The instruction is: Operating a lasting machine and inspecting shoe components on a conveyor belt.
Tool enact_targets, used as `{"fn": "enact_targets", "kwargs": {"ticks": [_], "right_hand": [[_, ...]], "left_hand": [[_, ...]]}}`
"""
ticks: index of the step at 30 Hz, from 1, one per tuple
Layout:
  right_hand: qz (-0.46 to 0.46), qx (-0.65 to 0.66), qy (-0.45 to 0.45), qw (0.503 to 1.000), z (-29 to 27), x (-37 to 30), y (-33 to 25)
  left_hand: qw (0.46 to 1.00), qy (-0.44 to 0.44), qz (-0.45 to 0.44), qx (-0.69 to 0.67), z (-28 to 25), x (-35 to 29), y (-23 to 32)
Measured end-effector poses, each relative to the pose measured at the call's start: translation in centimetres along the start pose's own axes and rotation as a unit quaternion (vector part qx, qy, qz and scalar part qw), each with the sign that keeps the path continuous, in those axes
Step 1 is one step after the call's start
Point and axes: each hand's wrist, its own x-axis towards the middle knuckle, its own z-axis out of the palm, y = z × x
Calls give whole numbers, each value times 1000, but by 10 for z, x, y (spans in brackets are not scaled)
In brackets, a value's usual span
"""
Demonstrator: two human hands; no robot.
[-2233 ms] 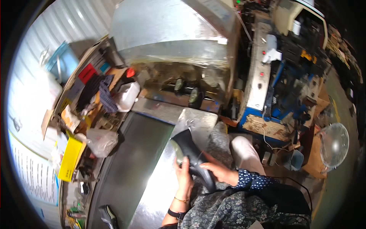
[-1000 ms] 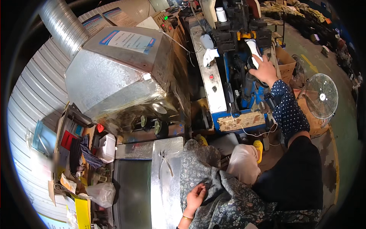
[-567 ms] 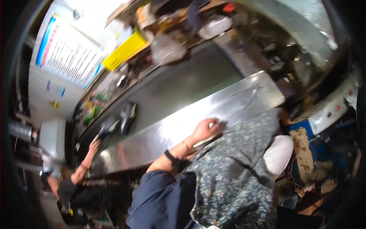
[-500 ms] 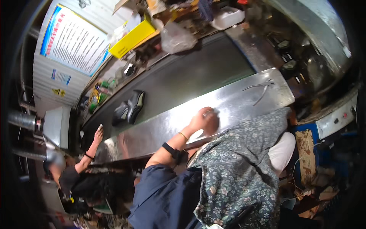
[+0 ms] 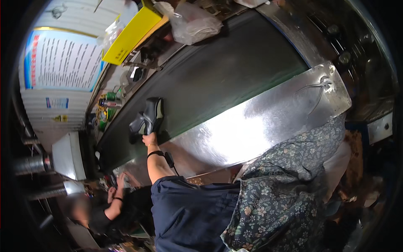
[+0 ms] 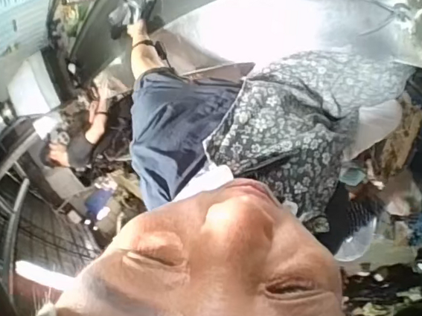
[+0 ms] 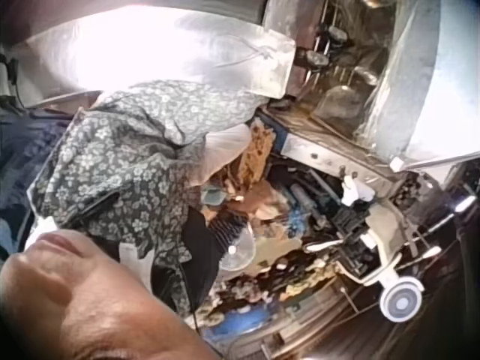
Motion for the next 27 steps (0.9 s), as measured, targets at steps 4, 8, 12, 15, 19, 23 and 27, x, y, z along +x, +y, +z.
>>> {"fn": "enact_targets", "kwargs": {"ticks": [4,8,12,15,19,23,27], "right_hand": [[97,112,-105,983,80,-83,-20],[139,177,-168,960,130,-129,-37],[132,238,-177,946,160,-123,-69],[85,314,-122,938,162,-78,-118],[-35,404,-70,911,128,1,-245],[-139,579,-105,796,73,40,-401],[-371,625,26,686,-15,20,-429]], "left_hand": [[985,-169,1,34,-9,8,17],[984,-124,110,60,5,-45,47],[989,-119,74,-40,21,-86,78],[897,-274,49,-342,4,-101,90],[720,-513,-36,-465,-35,-188,89],[337,-686,76,-640,-35,-384,118],[120,-863,48,-488,-65,-520,156]]}}
